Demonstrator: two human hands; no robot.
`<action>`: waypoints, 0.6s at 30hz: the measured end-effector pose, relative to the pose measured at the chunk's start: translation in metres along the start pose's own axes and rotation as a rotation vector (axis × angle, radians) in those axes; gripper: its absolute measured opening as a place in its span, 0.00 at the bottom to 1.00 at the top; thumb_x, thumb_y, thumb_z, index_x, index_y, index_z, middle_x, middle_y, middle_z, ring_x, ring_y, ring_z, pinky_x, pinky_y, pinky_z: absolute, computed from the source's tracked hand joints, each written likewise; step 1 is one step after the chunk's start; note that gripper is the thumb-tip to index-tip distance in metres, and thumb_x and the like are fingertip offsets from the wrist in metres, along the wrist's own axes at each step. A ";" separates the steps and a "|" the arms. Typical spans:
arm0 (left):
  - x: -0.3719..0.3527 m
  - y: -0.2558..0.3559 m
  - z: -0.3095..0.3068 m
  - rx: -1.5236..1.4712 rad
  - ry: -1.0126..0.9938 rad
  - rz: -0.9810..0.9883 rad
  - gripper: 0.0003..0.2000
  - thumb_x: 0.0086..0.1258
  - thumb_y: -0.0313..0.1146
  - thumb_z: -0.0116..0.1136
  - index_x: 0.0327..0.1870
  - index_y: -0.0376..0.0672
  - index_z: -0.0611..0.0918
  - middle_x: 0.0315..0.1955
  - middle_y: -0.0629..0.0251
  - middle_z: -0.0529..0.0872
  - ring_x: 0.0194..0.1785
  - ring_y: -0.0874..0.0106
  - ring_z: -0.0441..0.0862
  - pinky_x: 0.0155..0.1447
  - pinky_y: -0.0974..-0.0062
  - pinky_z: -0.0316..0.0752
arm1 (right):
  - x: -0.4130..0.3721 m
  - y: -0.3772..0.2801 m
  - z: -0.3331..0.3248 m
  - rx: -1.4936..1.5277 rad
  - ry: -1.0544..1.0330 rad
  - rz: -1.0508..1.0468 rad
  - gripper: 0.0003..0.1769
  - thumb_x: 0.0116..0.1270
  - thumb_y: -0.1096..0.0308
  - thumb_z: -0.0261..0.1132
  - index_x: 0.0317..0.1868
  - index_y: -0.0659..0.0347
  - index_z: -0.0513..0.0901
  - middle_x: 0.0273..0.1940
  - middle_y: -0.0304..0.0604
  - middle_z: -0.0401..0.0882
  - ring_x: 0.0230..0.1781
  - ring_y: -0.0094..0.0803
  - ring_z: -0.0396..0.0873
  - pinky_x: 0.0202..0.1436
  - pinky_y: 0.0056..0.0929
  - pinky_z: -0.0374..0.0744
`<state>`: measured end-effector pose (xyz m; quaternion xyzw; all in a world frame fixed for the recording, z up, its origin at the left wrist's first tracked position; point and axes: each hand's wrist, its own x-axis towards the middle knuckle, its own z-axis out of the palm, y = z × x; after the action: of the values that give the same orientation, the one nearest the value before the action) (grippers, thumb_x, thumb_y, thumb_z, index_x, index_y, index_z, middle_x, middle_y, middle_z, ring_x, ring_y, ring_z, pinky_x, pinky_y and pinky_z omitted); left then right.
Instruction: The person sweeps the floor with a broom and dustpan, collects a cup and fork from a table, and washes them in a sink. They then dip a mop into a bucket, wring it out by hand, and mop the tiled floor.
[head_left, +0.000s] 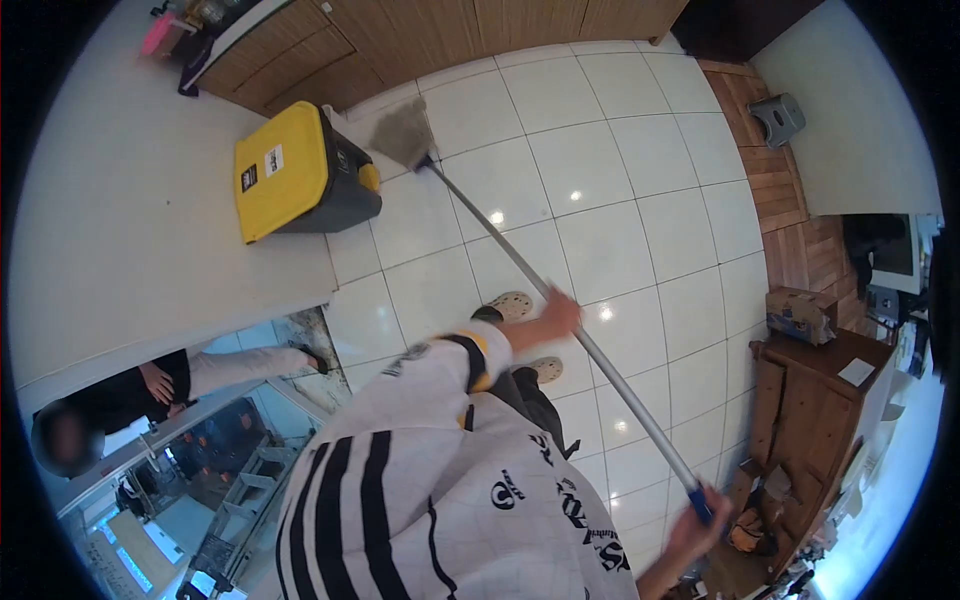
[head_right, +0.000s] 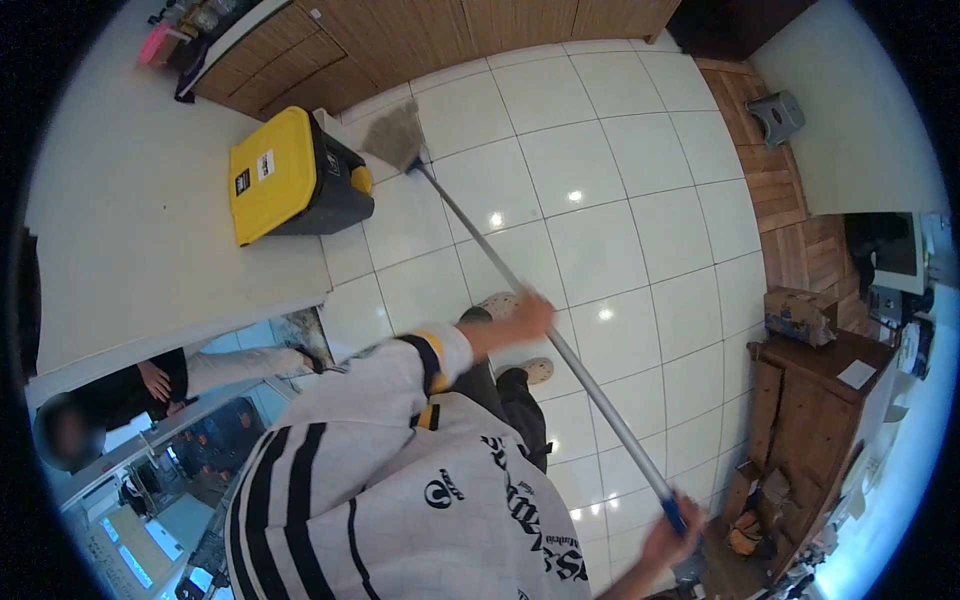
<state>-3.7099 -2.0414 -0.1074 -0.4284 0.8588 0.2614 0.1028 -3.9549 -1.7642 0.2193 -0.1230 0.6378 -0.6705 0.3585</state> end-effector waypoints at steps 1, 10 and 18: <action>-0.010 0.054 0.013 -0.076 -0.039 0.071 0.07 0.54 0.34 0.54 0.27 0.44 0.83 0.29 0.57 0.83 0.39 0.58 0.81 0.57 0.45 0.62 | -0.017 -0.040 -0.011 -0.106 0.087 -0.084 0.11 0.64 0.63 0.57 0.30 0.62 0.75 0.30 0.41 0.76 0.38 0.31 0.75 0.56 0.39 0.72; -0.137 0.307 -0.025 -0.397 -0.600 1.073 0.11 0.50 0.36 0.55 0.21 0.36 0.81 0.24 0.49 0.83 0.34 0.53 0.82 0.40 0.59 0.77 | -0.149 -0.183 -0.121 -0.131 0.676 -0.660 0.10 0.63 0.66 0.58 0.26 0.59 0.71 0.25 0.38 0.70 0.31 0.29 0.71 0.47 0.32 0.71; -0.055 0.109 0.066 -0.430 -0.389 0.824 0.09 0.39 0.34 0.60 0.20 0.38 0.79 0.21 0.49 0.80 0.30 0.51 0.80 0.36 0.56 0.75 | -0.124 -0.023 -0.096 0.586 0.697 -0.196 0.15 0.62 0.72 0.58 0.20 0.55 0.62 0.19 0.33 0.59 0.23 0.25 0.61 0.36 0.27 0.69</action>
<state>-3.7654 -1.9147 -0.1014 -0.0084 0.8481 0.5265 0.0587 -3.9336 -1.6130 0.2619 0.1562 0.4893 -0.8545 0.0774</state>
